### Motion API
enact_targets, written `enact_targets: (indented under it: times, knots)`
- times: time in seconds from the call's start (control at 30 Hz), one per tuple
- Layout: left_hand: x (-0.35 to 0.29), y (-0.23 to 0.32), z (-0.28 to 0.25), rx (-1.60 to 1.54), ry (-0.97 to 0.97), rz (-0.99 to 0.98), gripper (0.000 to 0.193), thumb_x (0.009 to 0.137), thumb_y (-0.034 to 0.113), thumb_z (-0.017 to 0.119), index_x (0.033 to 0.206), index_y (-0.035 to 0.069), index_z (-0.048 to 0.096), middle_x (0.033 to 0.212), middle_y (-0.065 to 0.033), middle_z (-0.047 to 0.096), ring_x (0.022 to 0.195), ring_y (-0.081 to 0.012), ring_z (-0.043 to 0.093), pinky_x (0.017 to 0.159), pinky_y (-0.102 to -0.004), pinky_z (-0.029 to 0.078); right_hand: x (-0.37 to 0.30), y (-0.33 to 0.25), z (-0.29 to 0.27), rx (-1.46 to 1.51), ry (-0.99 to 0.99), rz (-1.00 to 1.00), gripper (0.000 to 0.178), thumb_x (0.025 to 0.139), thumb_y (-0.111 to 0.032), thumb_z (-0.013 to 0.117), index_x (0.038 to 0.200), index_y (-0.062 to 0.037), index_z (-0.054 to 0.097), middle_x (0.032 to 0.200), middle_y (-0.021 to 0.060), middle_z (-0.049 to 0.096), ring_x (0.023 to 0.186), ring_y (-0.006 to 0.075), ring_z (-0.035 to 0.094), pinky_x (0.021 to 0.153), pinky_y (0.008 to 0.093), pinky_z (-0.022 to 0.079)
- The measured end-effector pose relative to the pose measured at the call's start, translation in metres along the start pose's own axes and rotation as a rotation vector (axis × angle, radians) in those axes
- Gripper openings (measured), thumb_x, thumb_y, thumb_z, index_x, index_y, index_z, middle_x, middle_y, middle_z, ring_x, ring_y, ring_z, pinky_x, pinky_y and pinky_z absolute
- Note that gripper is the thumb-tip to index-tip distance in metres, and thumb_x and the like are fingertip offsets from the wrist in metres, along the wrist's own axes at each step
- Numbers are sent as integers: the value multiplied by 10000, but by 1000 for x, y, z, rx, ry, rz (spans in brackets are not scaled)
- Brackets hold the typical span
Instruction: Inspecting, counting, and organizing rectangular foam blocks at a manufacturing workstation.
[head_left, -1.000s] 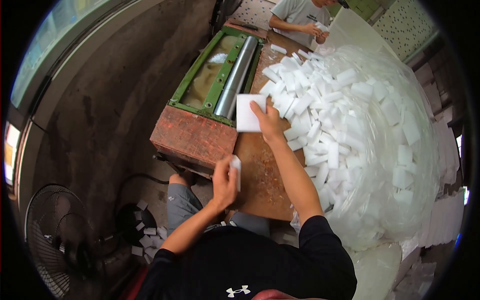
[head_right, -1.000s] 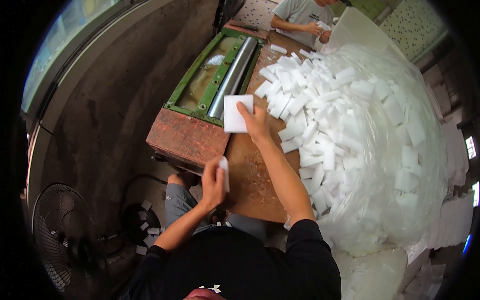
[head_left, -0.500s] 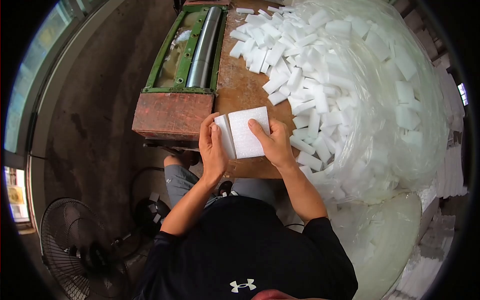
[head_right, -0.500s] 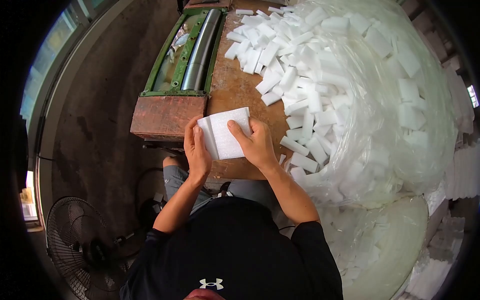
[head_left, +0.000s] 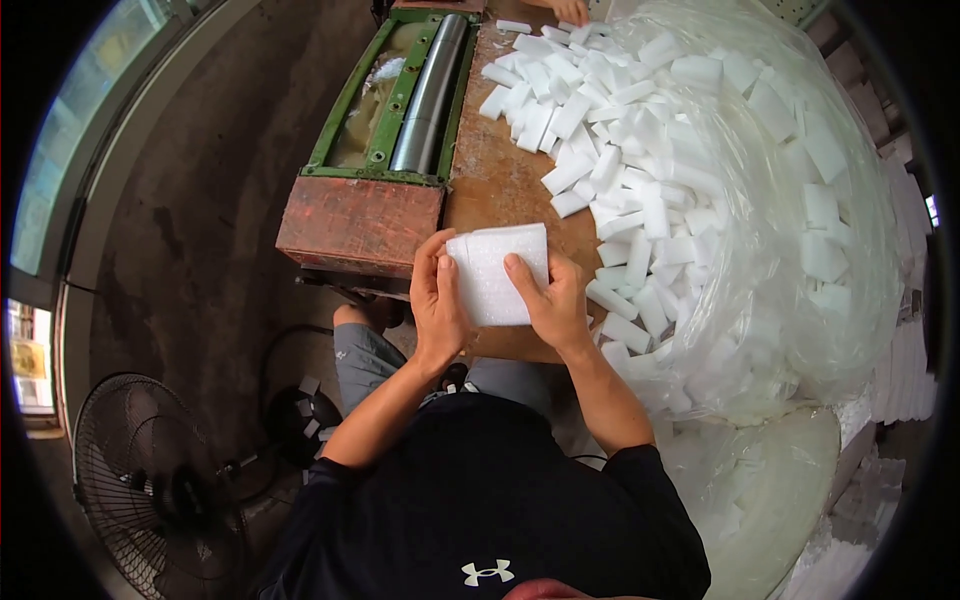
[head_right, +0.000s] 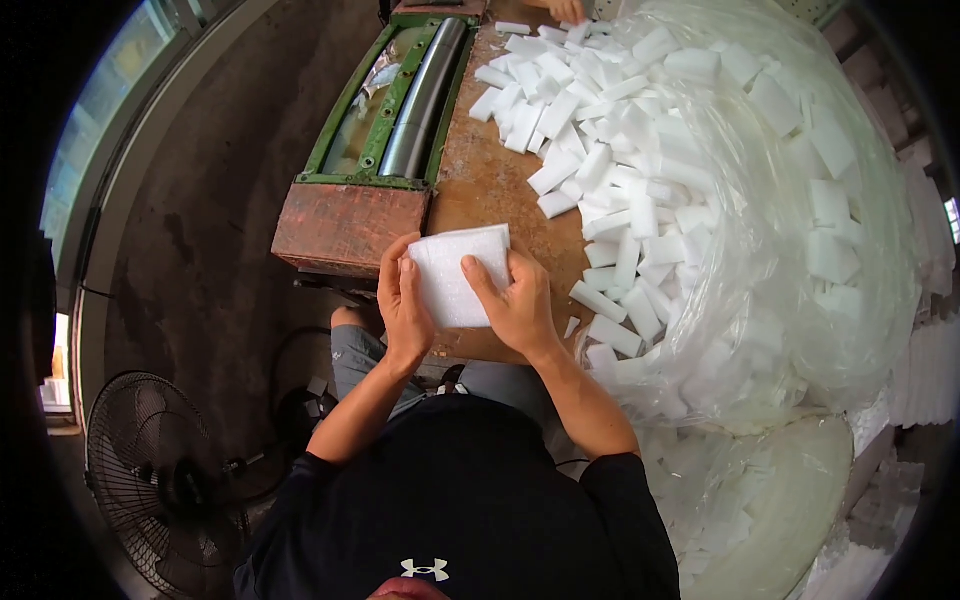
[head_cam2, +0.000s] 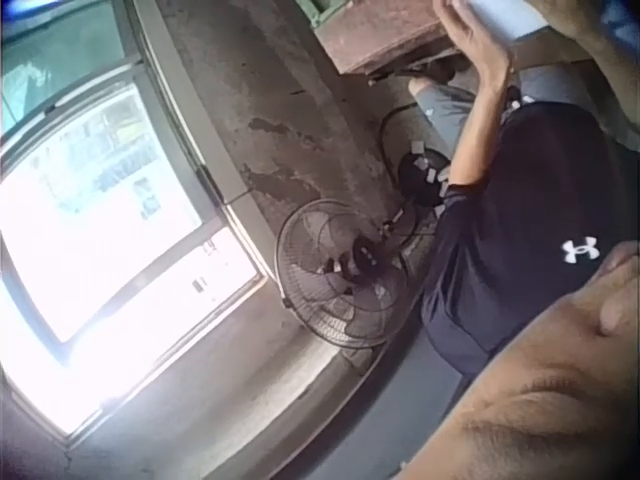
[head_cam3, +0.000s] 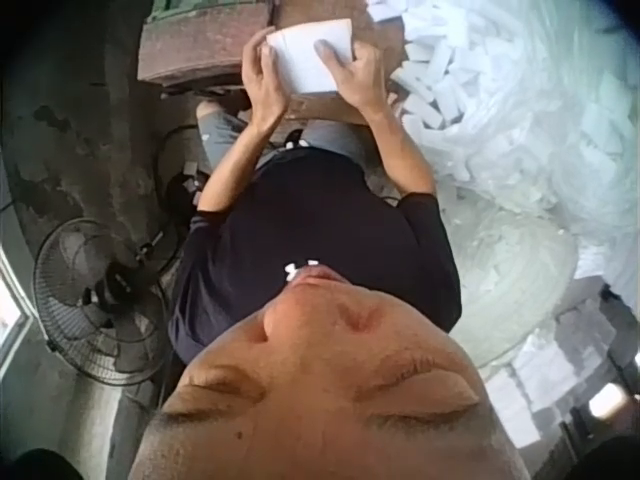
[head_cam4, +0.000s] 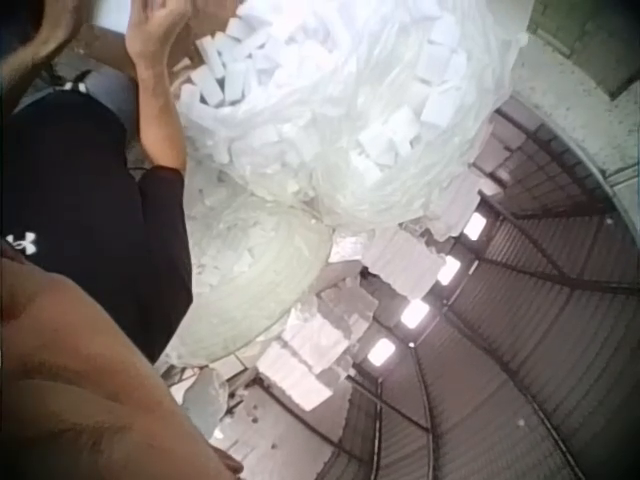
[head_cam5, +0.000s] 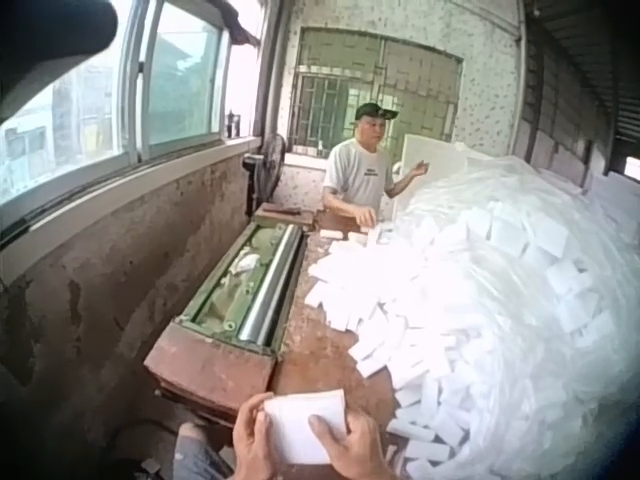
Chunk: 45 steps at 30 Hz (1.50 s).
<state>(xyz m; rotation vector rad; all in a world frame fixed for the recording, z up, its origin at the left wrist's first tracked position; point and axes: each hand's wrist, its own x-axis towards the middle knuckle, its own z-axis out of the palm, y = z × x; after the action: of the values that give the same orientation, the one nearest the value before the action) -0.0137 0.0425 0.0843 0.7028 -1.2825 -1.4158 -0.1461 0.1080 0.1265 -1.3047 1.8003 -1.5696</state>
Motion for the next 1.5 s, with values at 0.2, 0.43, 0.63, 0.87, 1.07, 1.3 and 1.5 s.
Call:
enact_targets:
  times: [0.2, 0.43, 0.63, 0.87, 1.07, 1.3, 1.5]
  knots:
    - [-16, 0, -3, 46, -18, 231, 365, 1071, 252, 438, 1313, -7, 528, 1213, -86, 569, 1084, -149, 519, 958, -286, 406, -23, -18, -6, -79, 53, -202, 241, 889, -207, 724, 979, 16, 710, 955, 177, 665, 806, 325, 671, 701, 384, 527]
    - [-23, -15, -11, 2, -125, 449, 534, 1052, 370, 430, 1399, -36, 418, 1292, -174, 536, 1133, -226, 534, 997, -362, 413, -39, -21, -13, -313, 125, -601, 291, 831, -233, 765, 1022, -19, 720, 1044, 170, 656, 887, 328, 674, 718, 385, 538]
    - [-32, 17, 18, -463, -177, 77, 724, 964, 487, 575, 1445, -19, 381, 1436, -235, 467, 1265, -285, 508, 1073, -409, 393, -41, -16, -24, -572, 37, -852, 330, 811, -229, 764, 1100, -81, 702, 1112, 139, 625, 922, 292, 662, 782, 391, 526]
    - [-36, 20, 19, -395, -229, 155, 580, 998, 349, 568, 1423, -17, 422, 1405, -249, 513, 1316, -323, 493, 1111, -449, 366, -43, 0, -24, -450, 80, -964, 233, 837, -183, 718, 1032, -59, 688, 1185, 156, 609, 994, 328, 661, 810, 422, 515]
    - [-29, -10, 19, -309, -350, -119, 677, 1026, 503, 459, 1471, 7, 339, 1474, -237, 446, 1342, -363, 474, 1129, -482, 355, -43, 13, -37, -572, 15, -770, 402, 722, -138, 776, 1100, -43, 675, 1117, 173, 635, 969, 327, 661, 816, 419, 544]
    - [0, -60, 27, 225, -621, -74, 643, 993, 307, 585, 1491, -12, 332, 1459, -242, 451, 1345, -341, 474, 1112, -425, 383, -123, 7, -180, -212, 426, -56, 668, 831, -211, 831, 1373, 16, 513, 1342, 127, 568, 1232, 256, 543, 1055, 381, 428]
    - [3, -69, 88, 620, -945, 401, 544, 862, 153, 689, 1365, 55, 506, 1335, -211, 535, 1250, -407, 507, 1013, -469, 451, -253, -58, -358, 807, 442, -819, 873, 935, -506, 569, 1549, 20, 239, 1608, 194, 259, 1301, 328, 452, 1058, 435, 391]
